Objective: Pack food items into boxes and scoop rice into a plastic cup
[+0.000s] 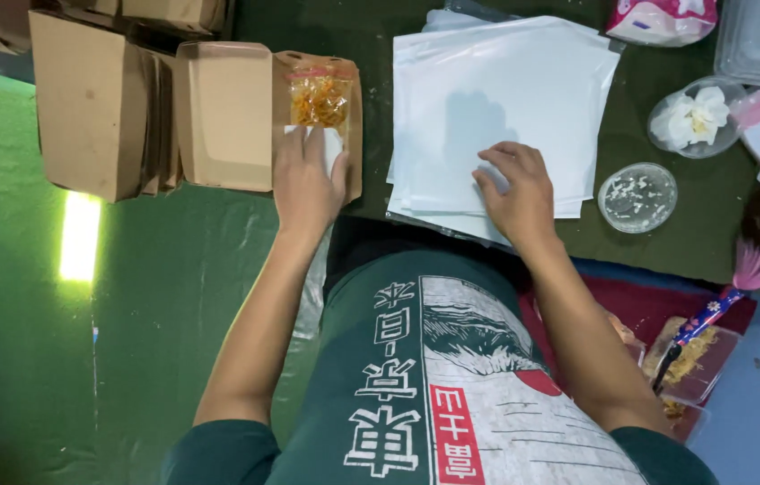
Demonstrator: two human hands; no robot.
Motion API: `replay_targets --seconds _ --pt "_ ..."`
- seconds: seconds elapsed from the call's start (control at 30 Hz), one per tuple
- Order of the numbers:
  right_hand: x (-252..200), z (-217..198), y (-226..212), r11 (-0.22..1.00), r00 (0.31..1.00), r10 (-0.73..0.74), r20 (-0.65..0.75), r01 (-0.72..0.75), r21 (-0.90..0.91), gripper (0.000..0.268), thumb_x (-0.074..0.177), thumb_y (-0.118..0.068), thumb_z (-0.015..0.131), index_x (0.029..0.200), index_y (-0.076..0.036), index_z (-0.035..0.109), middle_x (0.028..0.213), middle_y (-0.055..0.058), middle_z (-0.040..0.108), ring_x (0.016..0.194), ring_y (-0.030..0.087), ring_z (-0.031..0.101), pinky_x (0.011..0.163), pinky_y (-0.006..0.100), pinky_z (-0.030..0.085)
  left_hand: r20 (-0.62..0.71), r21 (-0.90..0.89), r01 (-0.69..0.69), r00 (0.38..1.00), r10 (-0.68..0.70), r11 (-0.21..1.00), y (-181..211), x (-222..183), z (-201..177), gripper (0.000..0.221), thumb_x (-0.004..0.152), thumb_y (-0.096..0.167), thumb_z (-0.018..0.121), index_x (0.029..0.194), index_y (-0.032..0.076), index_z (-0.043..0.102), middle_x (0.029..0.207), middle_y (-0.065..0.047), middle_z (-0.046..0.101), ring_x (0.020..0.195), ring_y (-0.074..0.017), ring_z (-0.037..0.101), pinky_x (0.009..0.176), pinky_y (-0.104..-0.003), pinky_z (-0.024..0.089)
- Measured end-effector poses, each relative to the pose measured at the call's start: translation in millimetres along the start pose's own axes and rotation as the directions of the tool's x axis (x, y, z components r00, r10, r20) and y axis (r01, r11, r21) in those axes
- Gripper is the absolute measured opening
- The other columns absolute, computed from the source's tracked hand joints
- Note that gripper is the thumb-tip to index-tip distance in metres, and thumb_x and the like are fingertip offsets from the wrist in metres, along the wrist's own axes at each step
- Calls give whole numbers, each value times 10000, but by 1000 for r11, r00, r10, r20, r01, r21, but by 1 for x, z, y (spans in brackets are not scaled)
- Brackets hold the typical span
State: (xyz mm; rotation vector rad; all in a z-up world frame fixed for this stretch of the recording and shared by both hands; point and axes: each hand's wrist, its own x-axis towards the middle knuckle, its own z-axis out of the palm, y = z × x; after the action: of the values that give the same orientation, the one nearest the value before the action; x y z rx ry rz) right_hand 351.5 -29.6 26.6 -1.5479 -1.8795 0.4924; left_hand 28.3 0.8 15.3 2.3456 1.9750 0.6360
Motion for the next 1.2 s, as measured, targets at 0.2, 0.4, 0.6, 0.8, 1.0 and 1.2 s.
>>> replay_targets --seconds 0.2,0.4,0.6,0.8,1.0,1.2 --pt "-9 7 6 1000 998 -13 54 12 21 257 854 -45 849 1099 -70 775 1163 153 685 1153 398 640 990 495 522 125 13 -92 988 90 996 -14 23 15 430 922 281 733 1294 68 698 1301 -250 588 1209 -460 579 945 -616 493" --pt "-17 5 0 994 994 90 55 -93 61 224 881 -61 847 1092 -82 775 1202 129 664 1156 377 633 970 461 548 209 80 -60 977 42 995 -18 14 35 475 960 327 601 1402 159 654 1430 -169 546 1320 -422 493 1019 -661 451" --pt "-28 22 28 990 990 138 18 -139 26 190 892 -71 825 1033 -197 805 934 5 734 908 240 731 822 357 590 196 -63 -12 980 24 998 27 10 -20 543 997 427 658 1422 91 612 1495 -266 461 1411 -477 405 1080 -701 367" --pt "-25 33 39 987 994 -96 -49 89 -131 286 887 -191 860 1161 -161 784 1104 60 726 1122 299 681 1007 441 502 185 -54 -131 973 139 990 26 -14 4 590 903 391 755 1446 212 610 1432 -178 527 1422 -506 368 1077 -754 298" --pt "10 -2 -49 907 816 365 449 -204 -368 905 999 -621 541 1646 -36 300 1712 283 174 1586 449 79 1236 682 8 243 -96 -167 952 186 981 12 -13 5 562 916 230 678 1473 222 602 1433 -128 602 1456 -461 364 1122 -733 246" --pt "0 32 -37 866 801 455 389 -297 -401 982 1023 -688 435 1673 -28 111 1726 263 -3 1592 421 -69 1210 694 -113 163 -149 -306 930 329 940 -18 -15 20 561 945 254 622 1504 251 573 1414 -108 614 1422 -422 443 1139 -684 254"
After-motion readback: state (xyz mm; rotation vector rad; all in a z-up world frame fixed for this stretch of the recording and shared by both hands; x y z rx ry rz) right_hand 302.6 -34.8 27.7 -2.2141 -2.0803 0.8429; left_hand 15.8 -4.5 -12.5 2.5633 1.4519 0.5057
